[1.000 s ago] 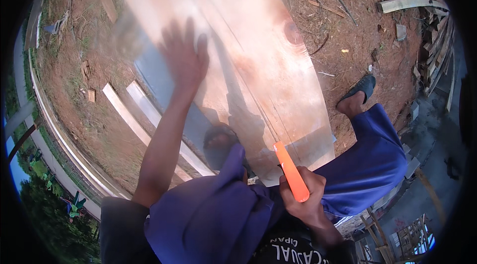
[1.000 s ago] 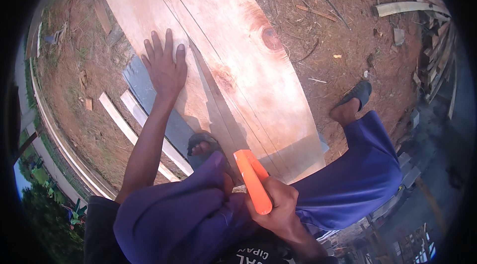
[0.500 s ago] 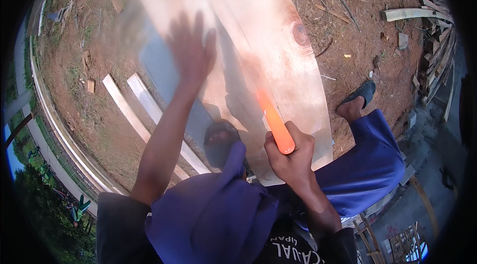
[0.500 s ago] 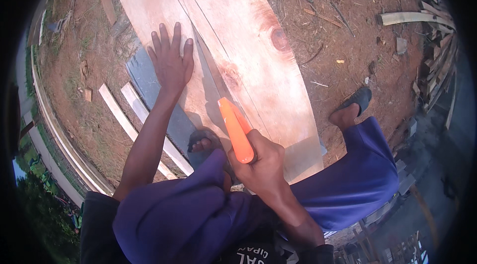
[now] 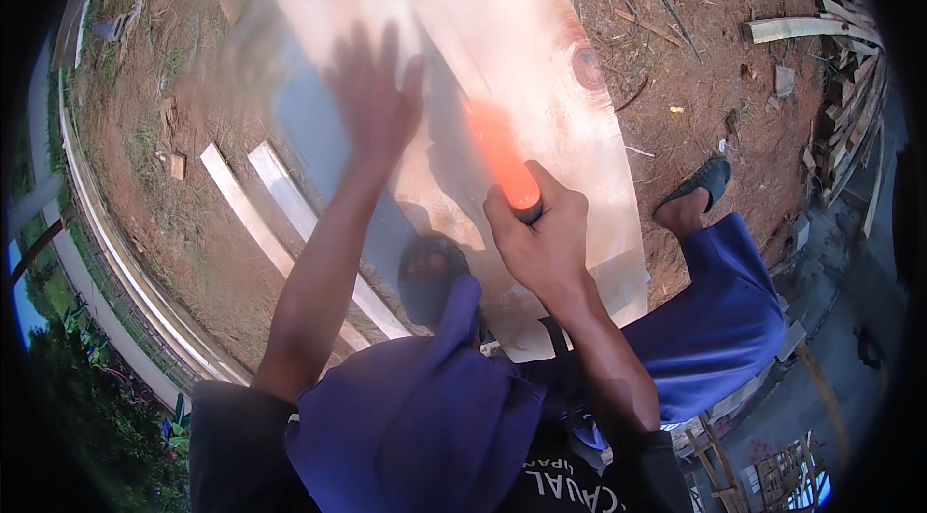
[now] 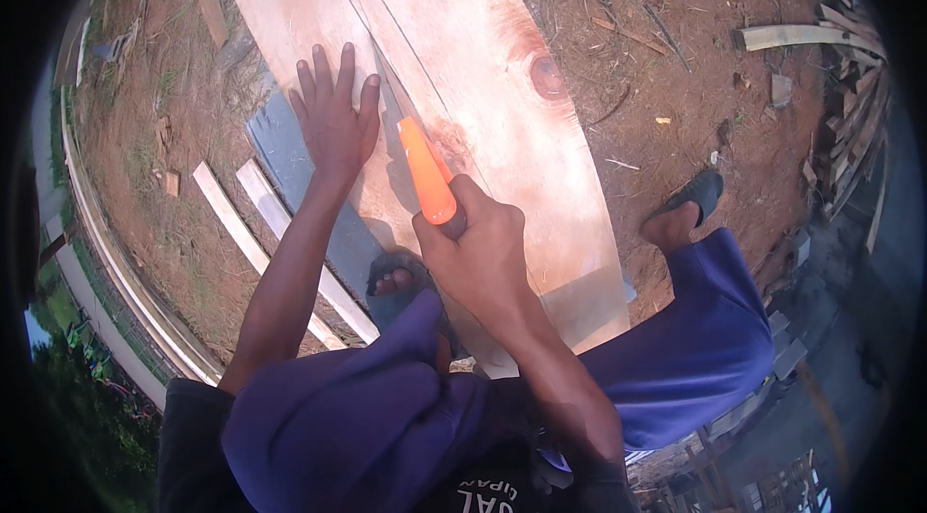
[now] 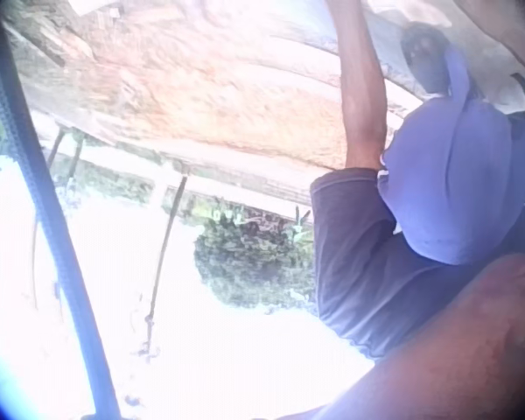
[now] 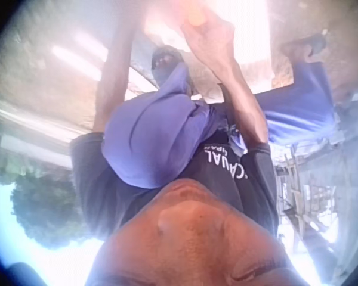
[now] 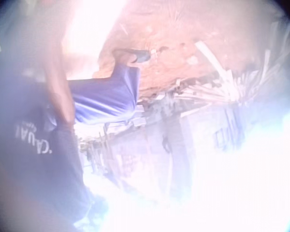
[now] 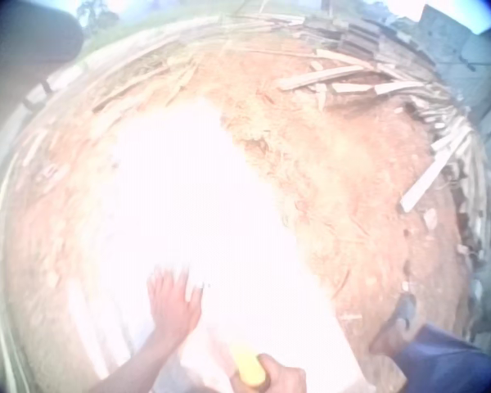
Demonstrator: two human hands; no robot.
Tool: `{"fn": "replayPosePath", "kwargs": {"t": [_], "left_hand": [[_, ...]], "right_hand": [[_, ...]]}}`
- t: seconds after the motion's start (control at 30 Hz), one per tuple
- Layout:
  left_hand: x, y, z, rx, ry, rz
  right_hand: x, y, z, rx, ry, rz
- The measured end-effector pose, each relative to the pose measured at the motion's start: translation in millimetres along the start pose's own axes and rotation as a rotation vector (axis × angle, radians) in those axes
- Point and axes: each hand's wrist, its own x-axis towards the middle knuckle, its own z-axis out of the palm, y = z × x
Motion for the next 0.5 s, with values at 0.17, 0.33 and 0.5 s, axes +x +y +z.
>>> {"fn": "replayPosePath", "kwargs": {"t": [0.17, 0.33, 0.5], "left_hand": [[-8, 0, -2, -0.005, -0.013, -0.019], [-12, 0, 1, -0.023, -0.008, -0.009], [-7, 9, 0, -0.033, -0.012, 0.039]], "right_hand": [[-164, 15, -78, -0.140, 0.023, -0.133], [-63, 20, -30, 0.003, -0.035, 0.015], [52, -17, 11, -0.036, -0.004, 0.001]]}}
